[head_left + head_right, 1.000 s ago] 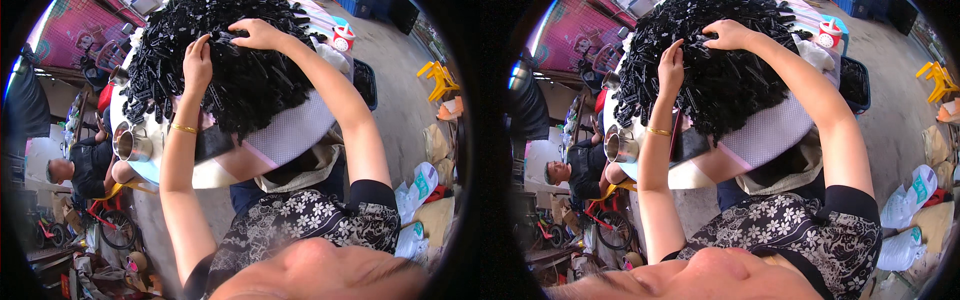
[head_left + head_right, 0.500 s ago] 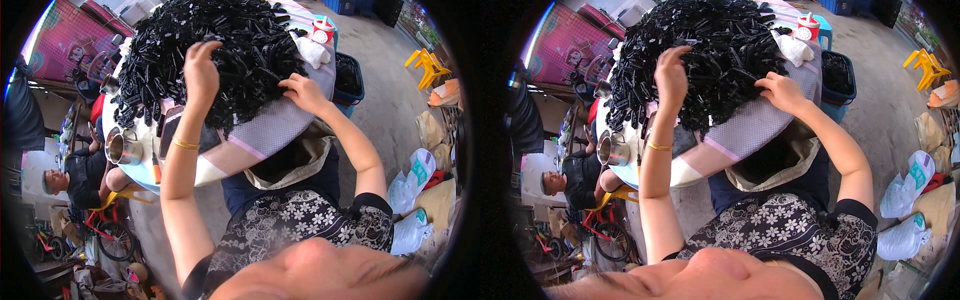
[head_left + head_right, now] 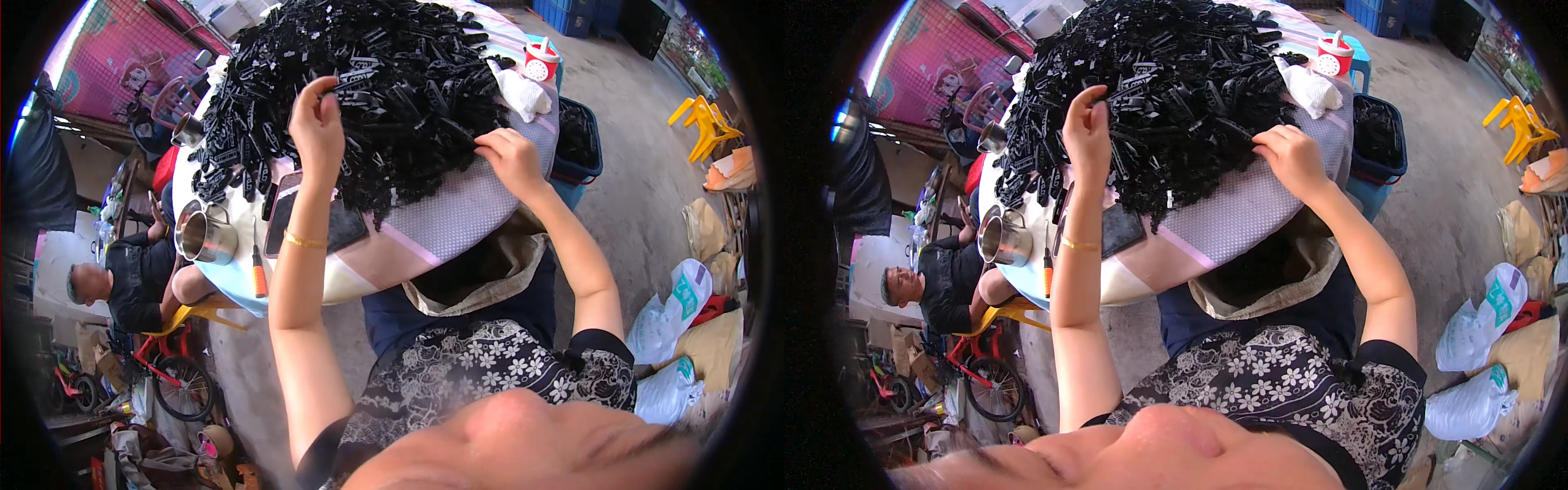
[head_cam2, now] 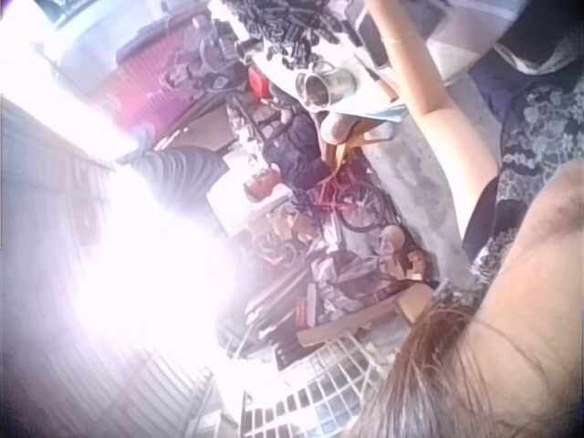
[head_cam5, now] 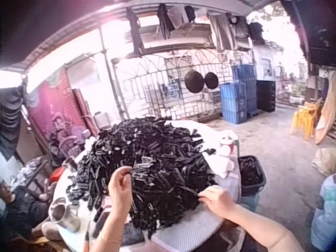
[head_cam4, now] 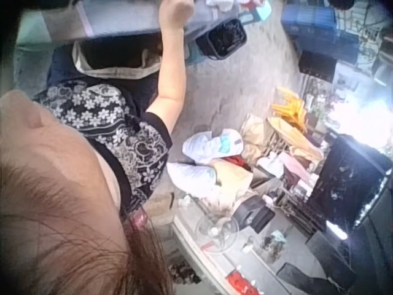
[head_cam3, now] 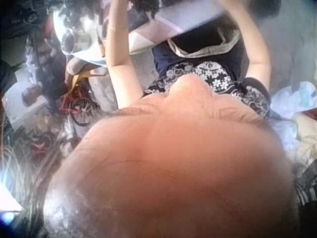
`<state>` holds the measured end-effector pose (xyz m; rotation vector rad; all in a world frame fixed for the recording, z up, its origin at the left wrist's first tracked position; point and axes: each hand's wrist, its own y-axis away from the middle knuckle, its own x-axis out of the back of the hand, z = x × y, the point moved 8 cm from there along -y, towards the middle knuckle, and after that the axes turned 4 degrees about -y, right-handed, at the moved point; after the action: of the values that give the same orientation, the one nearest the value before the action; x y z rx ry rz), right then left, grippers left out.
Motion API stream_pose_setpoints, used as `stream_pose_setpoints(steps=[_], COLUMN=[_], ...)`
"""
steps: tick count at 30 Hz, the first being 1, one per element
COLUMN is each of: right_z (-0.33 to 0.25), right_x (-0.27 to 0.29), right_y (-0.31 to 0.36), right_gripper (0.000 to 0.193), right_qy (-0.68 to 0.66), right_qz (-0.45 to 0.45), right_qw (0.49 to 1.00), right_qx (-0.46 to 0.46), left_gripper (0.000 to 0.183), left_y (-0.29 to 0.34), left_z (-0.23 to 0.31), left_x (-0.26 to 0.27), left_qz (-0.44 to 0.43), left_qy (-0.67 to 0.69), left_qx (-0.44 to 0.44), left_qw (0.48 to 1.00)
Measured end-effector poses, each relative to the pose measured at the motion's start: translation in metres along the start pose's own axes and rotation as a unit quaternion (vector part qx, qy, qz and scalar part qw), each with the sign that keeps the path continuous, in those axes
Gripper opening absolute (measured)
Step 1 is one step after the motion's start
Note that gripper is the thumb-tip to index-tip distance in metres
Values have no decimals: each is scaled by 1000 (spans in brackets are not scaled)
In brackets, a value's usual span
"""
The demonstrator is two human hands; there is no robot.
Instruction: The person repeatedly takes plastic pieces from a pile on the table, assembles them by attaching smaller components by hand, and drops the finished parts into a bag.
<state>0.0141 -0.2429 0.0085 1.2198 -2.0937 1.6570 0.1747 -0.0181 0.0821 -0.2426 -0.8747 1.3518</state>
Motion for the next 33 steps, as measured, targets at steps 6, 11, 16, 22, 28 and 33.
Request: stream_pose_setpoints(steps=[6,11,16,22,28,33], right_z=[-3,-24,-64,-69,-75,-88], right_x=[18,21,26,26,28,26], right_y=[-2,0,2,9,8,9], right_gripper=[7,9,13,12,12,13], right_qy=[-134,-207,-187,-221,-152,-97], right_qz=[105,111,102,78,37,0], right_qw=[979,965,977,972,988,993], right_qx=[-109,-116,-9,-31,8,72], left_gripper=[25,25,28,35,38,39], left_y=[89,127,139,149,154,156], left_z=[34,27,29,17,15,12], left_x=[-84,-115,-113,-117,-121,-121], left_qz=[-290,-326,-334,-315,-325,-334], left_qy=[521,637,564,587,598,550], left_qx=[270,384,349,340,367,388], left_qw=[756,583,669,664,634,660])
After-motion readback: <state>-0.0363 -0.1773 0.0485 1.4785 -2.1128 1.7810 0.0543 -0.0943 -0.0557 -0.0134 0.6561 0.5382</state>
